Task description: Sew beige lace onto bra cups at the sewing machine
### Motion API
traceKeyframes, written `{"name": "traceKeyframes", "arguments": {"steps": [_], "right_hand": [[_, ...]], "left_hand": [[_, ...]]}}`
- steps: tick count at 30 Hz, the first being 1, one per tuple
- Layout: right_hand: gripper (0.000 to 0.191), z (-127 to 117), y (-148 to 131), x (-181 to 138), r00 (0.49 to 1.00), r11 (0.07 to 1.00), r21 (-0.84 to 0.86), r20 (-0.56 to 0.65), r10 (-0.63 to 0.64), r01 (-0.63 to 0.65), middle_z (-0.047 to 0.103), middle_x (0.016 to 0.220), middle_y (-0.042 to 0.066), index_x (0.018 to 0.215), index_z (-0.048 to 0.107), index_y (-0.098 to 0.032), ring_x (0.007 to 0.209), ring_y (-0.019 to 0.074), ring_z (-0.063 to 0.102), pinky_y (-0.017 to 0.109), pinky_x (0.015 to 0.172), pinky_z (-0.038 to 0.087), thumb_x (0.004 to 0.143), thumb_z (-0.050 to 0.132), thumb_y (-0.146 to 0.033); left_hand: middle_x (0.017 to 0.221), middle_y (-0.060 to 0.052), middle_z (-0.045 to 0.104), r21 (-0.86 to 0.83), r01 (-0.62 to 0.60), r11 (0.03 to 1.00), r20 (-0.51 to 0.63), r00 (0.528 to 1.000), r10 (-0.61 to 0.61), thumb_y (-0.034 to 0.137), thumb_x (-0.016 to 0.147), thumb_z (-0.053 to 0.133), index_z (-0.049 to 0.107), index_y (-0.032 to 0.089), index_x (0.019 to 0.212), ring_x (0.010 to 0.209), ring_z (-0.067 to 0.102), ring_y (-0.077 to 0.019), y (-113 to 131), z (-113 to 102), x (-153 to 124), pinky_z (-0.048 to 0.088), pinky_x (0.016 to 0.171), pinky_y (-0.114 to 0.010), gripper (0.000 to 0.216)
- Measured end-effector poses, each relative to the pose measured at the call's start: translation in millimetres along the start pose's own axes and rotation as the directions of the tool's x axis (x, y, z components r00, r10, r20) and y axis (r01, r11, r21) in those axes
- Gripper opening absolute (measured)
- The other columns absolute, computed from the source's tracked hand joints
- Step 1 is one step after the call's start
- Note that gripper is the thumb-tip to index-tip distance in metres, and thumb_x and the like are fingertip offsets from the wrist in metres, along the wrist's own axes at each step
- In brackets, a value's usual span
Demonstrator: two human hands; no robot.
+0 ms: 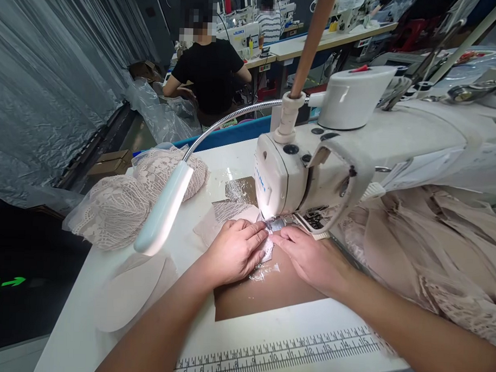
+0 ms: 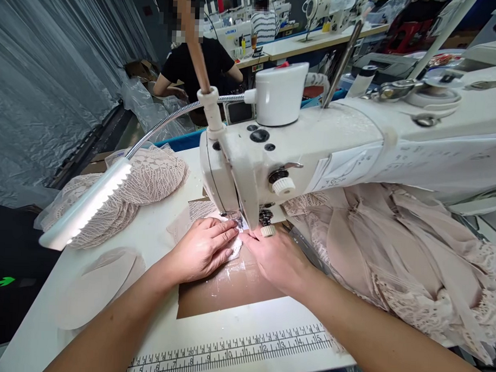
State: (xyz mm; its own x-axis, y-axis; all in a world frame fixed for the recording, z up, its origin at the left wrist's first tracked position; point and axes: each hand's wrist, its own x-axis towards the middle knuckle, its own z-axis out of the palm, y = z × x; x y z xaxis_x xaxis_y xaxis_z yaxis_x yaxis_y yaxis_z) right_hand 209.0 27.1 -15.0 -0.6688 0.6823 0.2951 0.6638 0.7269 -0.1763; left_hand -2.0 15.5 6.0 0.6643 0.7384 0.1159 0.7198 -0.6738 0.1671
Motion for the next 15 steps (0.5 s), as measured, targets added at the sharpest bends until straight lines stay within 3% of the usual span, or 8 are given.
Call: {"name": "traceKeyframes", "arguments": {"steps": [7,11,15], "right_hand": [[0.040,3.3,-0.4,-2.3,0.989,0.988,-0.057,-0.020,0.144,-0.144,0.064,0.084,0.006,0.109,0.067,-0.021,0.065,0.0152,0.052,0.025,0.052,0.034,0.081,0.041,-0.009],[0.041,-0.1,0.9,-5.8,0.995,0.996,0.025,-0.043,0.086,-0.085,0.064,0.092,0.007,0.113,0.063,-0.019,0.072,0.0162,0.054,0.025,0.057,0.038,0.082,0.039,-0.008],[0.036,-1.1,1.2,-8.3,0.999,0.994,0.106,0.006,-0.033,0.032,0.061,0.087,0.006,0.109,0.064,-0.020,0.071,0.0156,0.052,0.026,0.062,0.038,0.085,0.039,-0.010]], "left_hand": [[0.130,-0.010,0.054,0.016,0.033,0.999,-0.035,0.999,-0.032,0.035,0.092,0.040,0.057,0.012,0.118,0.098,0.050,-0.0256,2.0,-0.5,-1.6,0.042,0.083,-0.042,0.039],[0.125,-0.010,0.057,-0.030,-0.027,0.999,-0.050,0.998,0.026,0.034,0.092,0.041,0.060,0.014,0.112,0.101,0.051,-0.0248,2.1,-4.1,-5.2,0.042,0.086,-0.041,0.035],[0.116,-0.009,0.062,-0.054,-0.084,0.995,-0.050,0.995,0.082,0.031,0.093,0.041,0.060,0.015,0.113,0.099,0.052,-0.0231,3.0,-5.9,-6.3,0.041,0.085,-0.040,0.032]]}}
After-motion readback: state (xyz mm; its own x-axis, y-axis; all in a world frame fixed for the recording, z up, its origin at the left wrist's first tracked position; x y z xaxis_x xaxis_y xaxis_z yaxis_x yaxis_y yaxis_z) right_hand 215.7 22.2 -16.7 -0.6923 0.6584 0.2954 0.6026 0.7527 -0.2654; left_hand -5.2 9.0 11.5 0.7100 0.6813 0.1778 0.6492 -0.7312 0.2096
